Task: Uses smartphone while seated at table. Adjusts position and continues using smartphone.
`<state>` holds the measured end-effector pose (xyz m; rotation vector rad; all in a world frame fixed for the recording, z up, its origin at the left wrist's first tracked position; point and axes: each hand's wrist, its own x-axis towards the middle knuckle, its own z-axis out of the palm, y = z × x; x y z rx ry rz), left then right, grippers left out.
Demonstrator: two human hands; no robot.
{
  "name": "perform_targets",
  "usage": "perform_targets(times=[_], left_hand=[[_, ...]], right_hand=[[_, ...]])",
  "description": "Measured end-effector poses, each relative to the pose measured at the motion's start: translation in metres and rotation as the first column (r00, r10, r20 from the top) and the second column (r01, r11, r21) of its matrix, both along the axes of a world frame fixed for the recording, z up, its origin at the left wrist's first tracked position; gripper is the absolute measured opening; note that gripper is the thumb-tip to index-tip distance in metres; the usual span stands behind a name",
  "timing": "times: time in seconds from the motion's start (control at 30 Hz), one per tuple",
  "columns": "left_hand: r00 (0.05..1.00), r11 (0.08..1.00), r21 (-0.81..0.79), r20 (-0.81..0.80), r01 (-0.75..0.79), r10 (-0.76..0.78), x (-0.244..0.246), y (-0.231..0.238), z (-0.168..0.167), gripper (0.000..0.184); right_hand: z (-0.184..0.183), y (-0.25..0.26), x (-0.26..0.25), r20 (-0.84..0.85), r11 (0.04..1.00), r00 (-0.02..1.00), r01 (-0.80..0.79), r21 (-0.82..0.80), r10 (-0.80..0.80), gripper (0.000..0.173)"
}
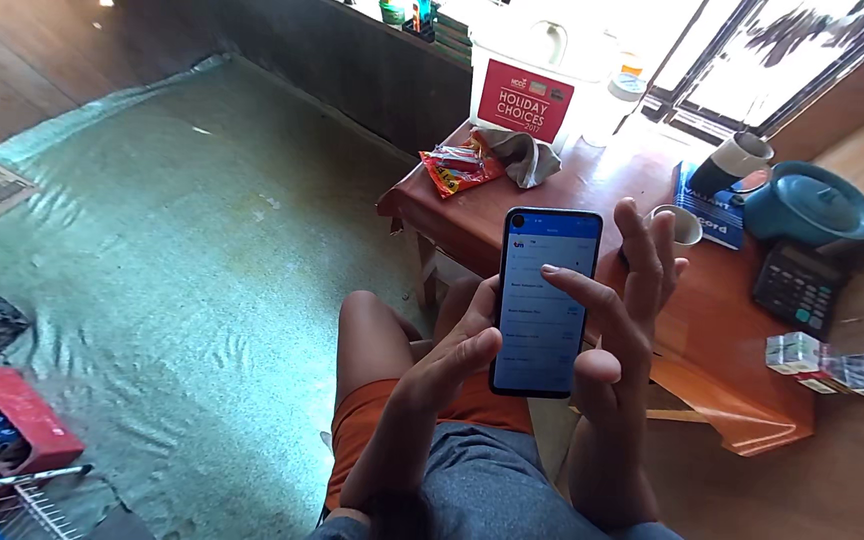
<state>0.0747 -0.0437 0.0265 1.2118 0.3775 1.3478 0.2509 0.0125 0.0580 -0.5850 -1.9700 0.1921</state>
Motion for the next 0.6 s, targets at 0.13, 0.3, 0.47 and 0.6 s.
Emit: perform_targets(times=[0.13, 0.3, 0.47, 0.6], left_hand=[[1.000, 1.000, -0.004, -0.006, -0.003, 0.003, 0.000, 0.000, 0.001, 0.087], [1.000, 1.000, 0.003, 0.017, 0.007, -0.007, -0.001, 0.002, 0.001, 0.086], [0.999, 1.000, 0.014, 0.034, 0.008, -0.008, 0.000, 0.002, 0.002, 0.081], [0.999, 1.000, 0.018, 0.041, 0.009, -0.009, 0.000, 0.002, 0.004, 0.076]], right_hand=[[0.001, 0.001, 0.000, 0.008, 1.000, 1.000, 0.010, 0.006, -0.010, 0.060], [-0.002, 0.002, 0.007, 0.020, 0.989, 0.989, 0.149, 0.013, -0.150, 0.064], [-0.003, 0.004, 0.013, -0.038, 0.982, 0.981, 0.189, -0.002, -0.189, 0.063], [-0.001, 0.005, 0.011, -0.080, 0.986, 0.983, 0.165, 0.019, -0.163, 0.064]])
